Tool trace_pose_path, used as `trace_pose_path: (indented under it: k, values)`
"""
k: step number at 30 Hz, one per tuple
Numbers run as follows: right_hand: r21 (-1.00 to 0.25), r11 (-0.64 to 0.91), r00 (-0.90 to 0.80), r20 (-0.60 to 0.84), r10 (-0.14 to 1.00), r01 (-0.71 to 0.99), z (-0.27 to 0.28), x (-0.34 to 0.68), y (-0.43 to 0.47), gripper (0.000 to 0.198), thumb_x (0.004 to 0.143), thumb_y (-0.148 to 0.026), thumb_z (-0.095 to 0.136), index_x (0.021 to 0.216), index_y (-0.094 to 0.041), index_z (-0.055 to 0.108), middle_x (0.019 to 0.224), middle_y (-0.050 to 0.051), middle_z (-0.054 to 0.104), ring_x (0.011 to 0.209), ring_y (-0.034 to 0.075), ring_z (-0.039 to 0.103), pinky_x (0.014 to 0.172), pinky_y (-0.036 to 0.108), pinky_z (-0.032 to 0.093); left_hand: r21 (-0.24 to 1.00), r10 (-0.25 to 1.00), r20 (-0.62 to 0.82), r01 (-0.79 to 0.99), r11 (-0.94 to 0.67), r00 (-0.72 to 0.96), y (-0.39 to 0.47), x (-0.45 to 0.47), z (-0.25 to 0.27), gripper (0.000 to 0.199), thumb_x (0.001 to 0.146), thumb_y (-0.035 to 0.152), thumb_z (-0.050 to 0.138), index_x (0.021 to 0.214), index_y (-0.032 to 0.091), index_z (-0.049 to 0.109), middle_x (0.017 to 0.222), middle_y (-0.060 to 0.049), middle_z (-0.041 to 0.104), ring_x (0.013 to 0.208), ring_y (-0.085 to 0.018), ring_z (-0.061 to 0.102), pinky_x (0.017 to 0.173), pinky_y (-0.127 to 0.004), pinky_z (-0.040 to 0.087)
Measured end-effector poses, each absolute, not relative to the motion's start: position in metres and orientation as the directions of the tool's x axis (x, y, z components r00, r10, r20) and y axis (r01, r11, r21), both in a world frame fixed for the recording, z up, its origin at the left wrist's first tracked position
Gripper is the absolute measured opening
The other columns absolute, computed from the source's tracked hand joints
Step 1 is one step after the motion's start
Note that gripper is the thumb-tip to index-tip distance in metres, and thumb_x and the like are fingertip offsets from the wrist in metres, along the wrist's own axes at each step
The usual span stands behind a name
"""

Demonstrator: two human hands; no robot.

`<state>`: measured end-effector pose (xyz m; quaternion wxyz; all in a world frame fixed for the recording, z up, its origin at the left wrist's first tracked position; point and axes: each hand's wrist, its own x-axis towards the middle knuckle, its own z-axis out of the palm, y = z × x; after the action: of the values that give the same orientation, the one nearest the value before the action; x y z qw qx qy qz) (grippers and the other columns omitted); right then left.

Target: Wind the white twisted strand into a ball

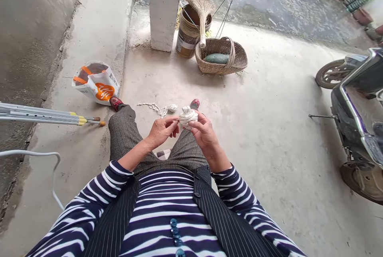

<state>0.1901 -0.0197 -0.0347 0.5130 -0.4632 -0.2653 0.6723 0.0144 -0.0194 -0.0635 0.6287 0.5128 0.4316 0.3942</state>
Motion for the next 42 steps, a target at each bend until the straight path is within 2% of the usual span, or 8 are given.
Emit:
trace_pose_path:
  k: [4, 13, 20, 23, 28, 31, 36, 42]
  values:
    - [-0.820, -0.355, -0.094, -0.352, 0.931, -0.448, -0.038, 0.192, -0.018, 0.043, 0.062, -0.028, 0.084, 0.103, -0.023, 0.073, 0.097, 0.003, 0.078, 0.084, 0.019, 0.071, 0.072, 0.031, 0.061, 0.965, 0.906, -0.206, -0.078, 0.251, 0.371, -0.018, 0.010, -0.058, 0.057, 0.086, 0.067, 0.069, 0.100, 0.012, 0.074, 0.059, 0.000, 0.065, 0.044, -0.009, 0.056, 0.044, -0.019, 0.045]
    - [-0.812, -0.346, -0.138, -0.320, 0.937, -0.470, -0.026, 0.199, -0.014, 0.040, 0.061, -0.029, 0.086, 0.098, -0.022, 0.076, 0.095, 0.003, 0.078, 0.083, 0.020, 0.071, 0.072, 0.033, 0.061, 0.939, 0.869, -0.304, -0.031, 0.342, 0.389, -0.009, 0.003, -0.050, 0.033, 0.082, 0.042, 0.068, 0.075, 0.010, 0.074, 0.078, -0.010, 0.072, 0.074, -0.016, 0.067, 0.057, -0.020, 0.053]
    - [-0.946, -0.076, 0.048, -0.095, 0.994, -0.315, -0.003, 0.202, 0.000, 0.047, 0.054, -0.025, 0.093, 0.098, -0.026, 0.077, 0.096, 0.002, 0.078, 0.092, 0.023, 0.070, 0.087, 0.041, 0.059, 0.854, 0.639, -0.422, 0.047, 0.518, 0.643, -0.006, -0.010, -0.045, 0.034, 0.082, 0.042, 0.065, 0.071, 0.011, 0.071, 0.076, -0.012, 0.073, 0.070, -0.017, 0.066, 0.057, -0.022, 0.052]
    - [-0.962, -0.001, 0.076, -0.023, 0.997, -0.272, 0.006, 0.204, 0.007, 0.045, 0.053, -0.025, 0.094, 0.096, -0.028, 0.078, 0.095, 0.000, 0.077, 0.091, 0.022, 0.069, 0.087, 0.040, 0.059, 0.894, 0.743, -0.409, 0.070, 0.442, 0.530, -0.008, -0.011, -0.055, 0.032, 0.079, 0.042, 0.070, 0.083, 0.010, 0.072, 0.079, -0.011, 0.074, 0.072, -0.017, 0.068, 0.056, -0.022, 0.051]
    - [-0.970, -0.022, 0.033, -0.030, 0.999, -0.242, 0.008, 0.199, 0.010, 0.045, 0.056, -0.026, 0.093, 0.098, -0.027, 0.077, 0.098, 0.001, 0.077, 0.095, 0.024, 0.068, 0.089, 0.042, 0.057, 0.967, 0.919, -0.156, -0.133, 0.217, 0.361, -0.003, 0.001, -0.053, 0.056, 0.075, 0.045, 0.083, 0.120, 0.013, 0.069, 0.105, -0.011, 0.076, 0.094, -0.021, 0.071, 0.073, -0.029, 0.058]
    - [-0.964, -0.047, 0.011, -0.052, 0.999, -0.260, 0.005, 0.195, 0.011, 0.045, 0.057, -0.026, 0.092, 0.099, -0.027, 0.076, 0.098, 0.001, 0.076, 0.096, 0.024, 0.069, 0.091, 0.042, 0.055, 0.979, 0.944, -0.081, -0.153, 0.136, 0.321, 0.002, 0.010, -0.040, 0.049, 0.078, 0.049, 0.083, 0.108, 0.012, 0.072, 0.091, -0.008, 0.076, 0.083, -0.017, 0.069, 0.075, -0.029, 0.056]
    - [-0.907, -0.164, -0.021, -0.169, 0.985, -0.387, 0.000, 0.196, 0.012, 0.046, 0.057, -0.023, 0.088, 0.101, -0.026, 0.075, 0.096, 0.001, 0.077, 0.090, 0.022, 0.069, 0.082, 0.036, 0.057, 0.988, 0.947, -0.123, -0.058, 0.146, 0.295, 0.003, 0.011, -0.026, 0.037, 0.085, 0.048, 0.074, 0.074, 0.012, 0.071, 0.072, -0.005, 0.070, 0.065, -0.012, 0.062, 0.064, -0.024, 0.052]
    - [-0.875, -0.270, -0.098, -0.253, 0.963, -0.401, -0.006, 0.201, 0.012, 0.038, 0.065, -0.032, 0.080, 0.101, -0.024, 0.071, 0.109, 0.005, 0.076, 0.103, 0.024, 0.069, 0.082, 0.034, 0.060, 0.929, 0.875, -0.271, -0.130, 0.347, 0.402, -0.001, -0.001, -0.028, 0.033, 0.079, 0.043, 0.078, 0.086, 0.011, 0.070, 0.074, -0.005, 0.071, 0.065, -0.014, 0.066, 0.055, -0.022, 0.050]
